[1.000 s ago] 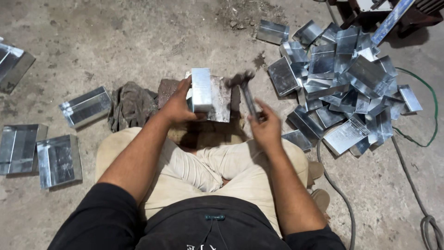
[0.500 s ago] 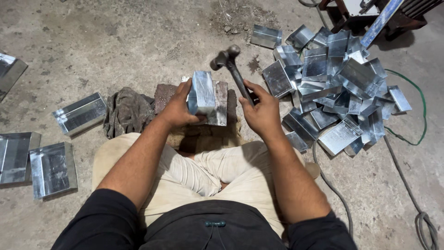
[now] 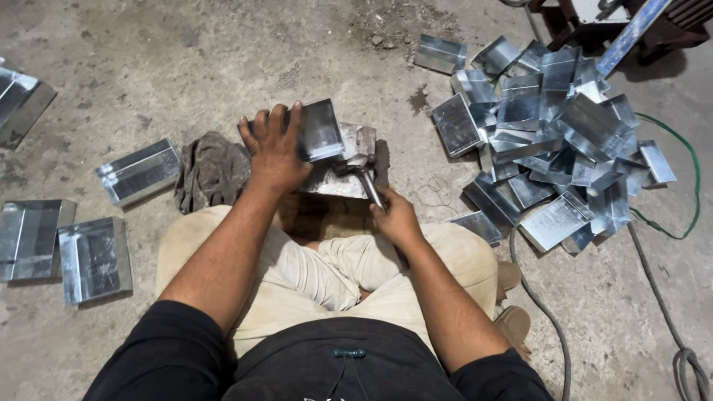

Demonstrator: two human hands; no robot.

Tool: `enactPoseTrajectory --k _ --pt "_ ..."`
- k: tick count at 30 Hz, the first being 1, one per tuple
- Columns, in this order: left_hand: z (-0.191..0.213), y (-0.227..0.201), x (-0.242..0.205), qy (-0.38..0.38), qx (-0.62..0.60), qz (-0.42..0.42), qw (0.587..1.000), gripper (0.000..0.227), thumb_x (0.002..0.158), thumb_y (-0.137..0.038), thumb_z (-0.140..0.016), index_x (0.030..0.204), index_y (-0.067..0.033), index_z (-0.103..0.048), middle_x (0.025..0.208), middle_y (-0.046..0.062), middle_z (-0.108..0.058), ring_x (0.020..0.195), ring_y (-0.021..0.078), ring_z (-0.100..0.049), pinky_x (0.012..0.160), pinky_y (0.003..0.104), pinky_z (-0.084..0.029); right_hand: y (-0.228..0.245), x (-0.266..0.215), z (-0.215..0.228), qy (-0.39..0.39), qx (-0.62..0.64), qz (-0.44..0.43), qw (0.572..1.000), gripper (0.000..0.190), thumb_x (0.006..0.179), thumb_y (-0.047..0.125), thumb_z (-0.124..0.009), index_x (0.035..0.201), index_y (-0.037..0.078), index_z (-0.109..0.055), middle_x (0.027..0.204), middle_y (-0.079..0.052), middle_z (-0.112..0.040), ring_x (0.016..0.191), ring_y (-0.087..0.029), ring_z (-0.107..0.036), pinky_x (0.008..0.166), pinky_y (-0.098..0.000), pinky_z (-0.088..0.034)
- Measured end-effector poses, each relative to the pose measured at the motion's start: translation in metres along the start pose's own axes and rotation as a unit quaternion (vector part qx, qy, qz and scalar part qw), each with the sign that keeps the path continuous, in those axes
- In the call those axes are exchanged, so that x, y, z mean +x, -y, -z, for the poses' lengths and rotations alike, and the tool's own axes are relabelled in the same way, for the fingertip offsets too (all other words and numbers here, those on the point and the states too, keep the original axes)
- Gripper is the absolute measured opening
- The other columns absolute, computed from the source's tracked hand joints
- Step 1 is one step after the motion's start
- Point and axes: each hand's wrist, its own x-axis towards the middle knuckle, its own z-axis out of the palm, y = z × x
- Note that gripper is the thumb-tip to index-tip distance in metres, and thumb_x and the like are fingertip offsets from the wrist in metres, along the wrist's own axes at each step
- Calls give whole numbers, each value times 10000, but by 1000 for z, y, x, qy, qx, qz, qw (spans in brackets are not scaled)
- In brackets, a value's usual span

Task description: The person sits on the floor and repeatedly hammers small rectangular metal pieces on a block. They pick up each piece, place it on the block, strike it with a hammer, and then set it aside. The process is repeated for multiple pieces.

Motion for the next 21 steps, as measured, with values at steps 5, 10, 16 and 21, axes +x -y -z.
enactPoseTrajectory --k 5,10,16,21 --pt "7 -3 4 47 -66 -31 996 1179 573 -372 -899 1586 -161 -334 1509 161 -346 1417 416 -281 1178 706 -82 24 -3 12 -15 -17 30 999 566 861 255 -810 1342 15 -631 1039 -143 -739 893 -179 -711 805 -304 -556" --pt "15 -14 -3 139 -135 -167 967 1175 537 -338 -885 1572 -175 -351 1540 158 -380 1488 371 -293 1251 621 -94 59 7 29 -25 278 -16 960 691 868 236 -817 1447 111 -462 1102 -99 -721 974 -157 -711 837 -305 -599" --pt "16 -54 -15 189 -129 -252 940 1154 562 -404 -858 1571 -220 -329 1589 98 -417 1509 324 -315 1256 606 -111 61 -1 47 4 365 -36 930 560 904 99 -793 1418 40 -578 1029 -107 -735 876 -129 -676 739 -290 -564" --pt "4 -38 -13 111 -138 -249 952 1158 663 -572 -821 1592 -94 -324 1593 202 -356 1481 436 -280 1195 656 -123 61 -19 86 -73 413 -161 894 461 897 90 -765 1326 5 -618 972 -131 -769 767 -157 -743 607 -296 -622"
